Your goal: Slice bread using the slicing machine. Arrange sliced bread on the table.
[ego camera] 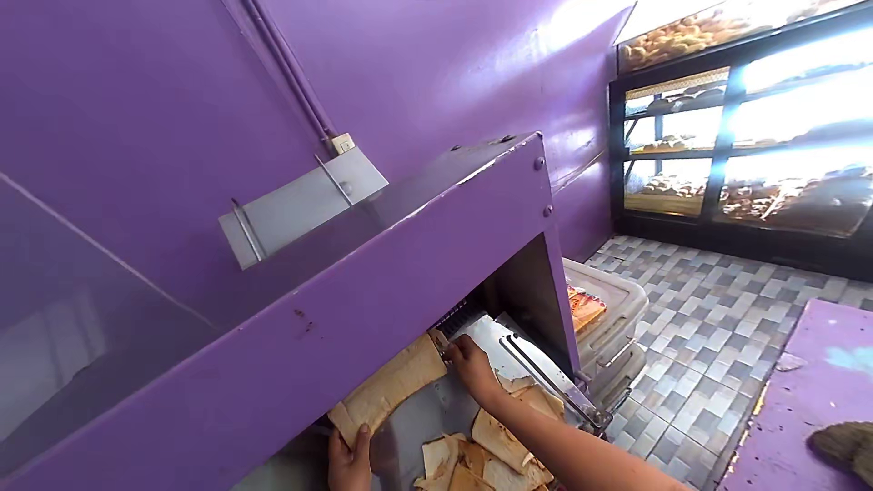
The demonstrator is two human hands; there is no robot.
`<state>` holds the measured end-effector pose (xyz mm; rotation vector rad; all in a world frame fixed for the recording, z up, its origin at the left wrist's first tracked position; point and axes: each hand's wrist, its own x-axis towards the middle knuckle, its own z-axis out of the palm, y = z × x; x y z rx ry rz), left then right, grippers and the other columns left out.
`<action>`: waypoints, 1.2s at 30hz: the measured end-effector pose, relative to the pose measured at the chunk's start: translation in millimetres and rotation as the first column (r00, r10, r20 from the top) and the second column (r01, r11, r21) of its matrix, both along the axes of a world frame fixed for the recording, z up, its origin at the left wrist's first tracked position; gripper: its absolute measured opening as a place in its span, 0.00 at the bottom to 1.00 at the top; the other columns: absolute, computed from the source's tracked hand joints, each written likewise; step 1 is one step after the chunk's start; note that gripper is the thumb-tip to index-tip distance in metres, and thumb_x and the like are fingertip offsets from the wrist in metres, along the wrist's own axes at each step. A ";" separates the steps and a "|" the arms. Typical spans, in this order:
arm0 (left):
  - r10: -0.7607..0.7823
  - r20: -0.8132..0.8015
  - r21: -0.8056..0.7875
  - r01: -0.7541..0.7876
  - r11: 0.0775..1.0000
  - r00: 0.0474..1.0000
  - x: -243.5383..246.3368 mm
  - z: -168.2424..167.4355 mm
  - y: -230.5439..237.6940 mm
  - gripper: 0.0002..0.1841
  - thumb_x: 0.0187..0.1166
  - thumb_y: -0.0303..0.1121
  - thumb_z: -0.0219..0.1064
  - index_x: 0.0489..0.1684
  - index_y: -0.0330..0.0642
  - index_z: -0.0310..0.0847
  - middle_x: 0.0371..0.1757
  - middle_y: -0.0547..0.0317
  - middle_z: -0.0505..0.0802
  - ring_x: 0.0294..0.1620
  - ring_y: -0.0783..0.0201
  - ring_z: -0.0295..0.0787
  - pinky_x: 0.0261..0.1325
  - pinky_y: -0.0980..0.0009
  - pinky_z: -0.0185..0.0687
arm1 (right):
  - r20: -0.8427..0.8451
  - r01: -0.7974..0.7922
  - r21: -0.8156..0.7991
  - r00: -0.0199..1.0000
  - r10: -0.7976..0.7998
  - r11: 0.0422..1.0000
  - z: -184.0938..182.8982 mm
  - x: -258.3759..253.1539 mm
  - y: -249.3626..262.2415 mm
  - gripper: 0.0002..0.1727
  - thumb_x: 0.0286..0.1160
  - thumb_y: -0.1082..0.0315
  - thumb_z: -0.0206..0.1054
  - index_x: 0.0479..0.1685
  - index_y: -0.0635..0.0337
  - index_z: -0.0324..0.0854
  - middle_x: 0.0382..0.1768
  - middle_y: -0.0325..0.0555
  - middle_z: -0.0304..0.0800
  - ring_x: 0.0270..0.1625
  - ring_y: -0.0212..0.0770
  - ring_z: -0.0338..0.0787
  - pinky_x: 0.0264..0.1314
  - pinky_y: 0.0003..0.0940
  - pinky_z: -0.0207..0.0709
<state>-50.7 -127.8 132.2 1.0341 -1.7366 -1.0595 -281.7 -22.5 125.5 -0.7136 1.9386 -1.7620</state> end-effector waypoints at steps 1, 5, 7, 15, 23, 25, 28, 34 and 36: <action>-0.001 -0.001 0.005 0.001 1.000 1.000 0.3 -0.2 -0.4 0.36 0.84 0.28 0.63 0.89 0.23 0.48 0.82 0.24 0.70 0.83 0.43 0.70 0.84 0.54 0.65 | 0.001 0.029 0.001 1.000 -0.029 1.000 -0.8 0.4 1.5 0.17 0.90 0.62 0.55 0.59 0.67 0.81 0.49 0.55 0.92 0.54 0.48 0.91 0.64 0.46 0.80; 0.007 0.007 0.019 -0.007 1.000 1.000 0.0 0.6 1.4 0.36 0.84 0.29 0.63 0.89 0.24 0.48 0.83 0.26 0.69 0.84 0.44 0.69 0.85 0.55 0.64 | 0.015 0.118 -0.007 0.993 -0.118 0.993 -9.5 -3.6 7.2 0.15 0.90 0.64 0.54 0.55 0.67 0.81 0.45 0.55 0.91 0.50 0.47 0.91 0.60 0.45 0.80; 0.008 -0.003 0.013 -0.008 1.000 1.000 0.6 0.0 1.5 0.35 0.85 0.28 0.63 0.88 0.24 0.49 0.82 0.26 0.71 0.83 0.45 0.71 0.84 0.56 0.65 | 0.001 0.110 -0.058 0.994 -0.110 0.992 -15.8 -4.9 7.7 0.18 0.91 0.61 0.54 0.56 0.68 0.82 0.44 0.55 0.90 0.49 0.47 0.89 0.59 0.45 0.80; 0.001 0.003 0.016 -0.001 1.000 1.000 -0.3 1.6 2.5 0.35 0.85 0.28 0.62 0.89 0.25 0.49 0.82 0.26 0.72 0.82 0.45 0.71 0.83 0.56 0.66 | -0.076 -0.051 0.008 0.996 0.051 0.999 -4.1 -4.5 0.7 0.19 0.87 0.58 0.61 0.60 0.64 0.84 0.54 0.56 0.90 0.58 0.49 0.89 0.68 0.46 0.77; -0.004 0.007 0.007 0.004 1.000 1.000 1.1 -0.4 1.1 0.35 0.85 0.28 0.62 0.88 0.24 0.49 0.82 0.25 0.71 0.83 0.44 0.70 0.85 0.55 0.64 | -0.142 -0.061 0.056 0.987 0.068 0.997 -1.9 2.9 -2.3 0.21 0.88 0.58 0.59 0.66 0.65 0.81 0.57 0.56 0.91 0.60 0.49 0.91 0.70 0.46 0.79; -0.010 0.010 0.011 0.010 1.000 1.000 1.8 -0.5 0.8 0.35 0.85 0.28 0.62 0.88 0.23 0.49 0.82 0.25 0.71 0.83 0.44 0.70 0.85 0.55 0.65 | -0.152 -0.077 0.074 0.985 0.087 0.994 -0.7 3.0 -1.2 0.21 0.89 0.58 0.58 0.66 0.64 0.82 0.55 0.56 0.91 0.59 0.48 0.91 0.68 0.46 0.79; -0.021 0.009 0.014 0.021 1.000 1.000 2.0 0.1 1.1 0.35 0.85 0.27 0.62 0.88 0.23 0.49 0.81 0.25 0.72 0.82 0.45 0.72 0.84 0.57 0.66 | -0.179 -0.113 0.104 0.975 0.130 0.988 1.5 2.1 1.9 0.22 0.91 0.58 0.54 0.68 0.64 0.83 0.57 0.57 0.92 0.62 0.50 0.90 0.71 0.48 0.77; -0.004 0.047 -0.002 0.004 1.000 0.999 3.1 -1.2 -0.6 0.35 0.83 0.28 0.64 0.87 0.24 0.52 0.79 0.25 0.74 0.81 0.44 0.73 0.83 0.55 0.67 | -0.218 -0.214 0.094 0.949 0.229 0.972 2.5 -3.0 3.9 0.22 0.92 0.62 0.50 0.68 0.69 0.81 0.65 0.63 0.85 0.73 0.55 0.82 0.81 0.48 0.68; -0.003 0.042 -0.002 0.003 1.000 0.999 2.4 -1.9 -0.6 0.34 0.83 0.28 0.63 0.87 0.24 0.53 0.80 0.25 0.73 0.81 0.44 0.72 0.83 0.55 0.67 | -0.200 -0.246 0.068 0.946 0.255 0.967 0.0 -4.4 4.5 0.22 0.92 0.62 0.50 0.70 0.69 0.80 0.66 0.64 0.85 0.73 0.55 0.82 0.81 0.49 0.68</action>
